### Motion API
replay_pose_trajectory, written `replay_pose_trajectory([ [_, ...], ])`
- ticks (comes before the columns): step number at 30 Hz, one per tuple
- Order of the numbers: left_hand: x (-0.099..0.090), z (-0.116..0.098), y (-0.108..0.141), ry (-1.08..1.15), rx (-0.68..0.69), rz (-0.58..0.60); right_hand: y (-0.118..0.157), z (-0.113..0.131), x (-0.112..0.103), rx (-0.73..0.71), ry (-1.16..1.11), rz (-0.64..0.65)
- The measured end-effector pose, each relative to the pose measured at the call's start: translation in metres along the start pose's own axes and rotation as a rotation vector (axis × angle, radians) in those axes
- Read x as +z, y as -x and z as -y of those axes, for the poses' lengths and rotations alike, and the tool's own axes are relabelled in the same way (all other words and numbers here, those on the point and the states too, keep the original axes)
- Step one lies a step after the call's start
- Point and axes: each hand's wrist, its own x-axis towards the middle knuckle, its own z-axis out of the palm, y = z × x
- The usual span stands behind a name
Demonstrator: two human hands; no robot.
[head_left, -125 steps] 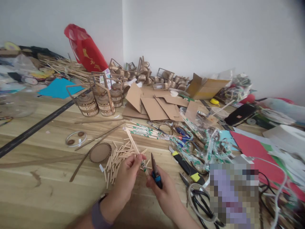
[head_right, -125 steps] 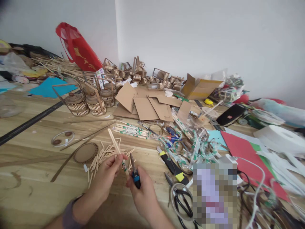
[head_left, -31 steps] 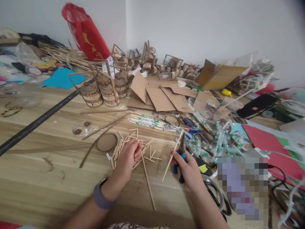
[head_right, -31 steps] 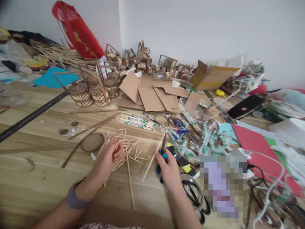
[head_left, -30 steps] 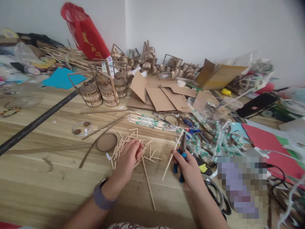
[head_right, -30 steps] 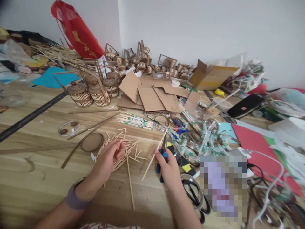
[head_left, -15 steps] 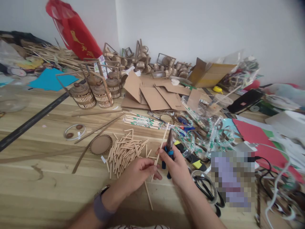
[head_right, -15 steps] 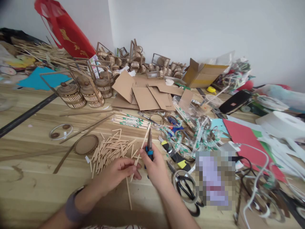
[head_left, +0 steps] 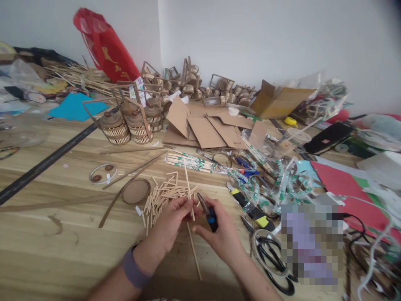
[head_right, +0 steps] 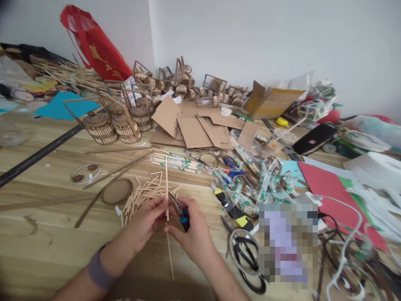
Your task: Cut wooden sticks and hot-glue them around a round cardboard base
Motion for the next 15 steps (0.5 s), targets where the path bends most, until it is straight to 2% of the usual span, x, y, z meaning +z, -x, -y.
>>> replay_pose_trajectory([
  [7,0.012,0.009,0.003,-0.025,0.058,0.065,0.001,-0.003,0.002,0.01,0.051,-0.057],
  [10,0.009,0.009,0.003,-0.064,0.092,0.036,0.001,-0.002,0.0,0.079,0.013,-0.081],
  [13,0.003,0.005,0.002,-0.099,0.163,-0.094,0.001,0.0,-0.003,0.212,-0.128,-0.025],
  [15,-0.001,0.004,0.002,-0.091,0.189,-0.126,0.003,0.001,-0.005,0.332,-0.371,0.094],
])
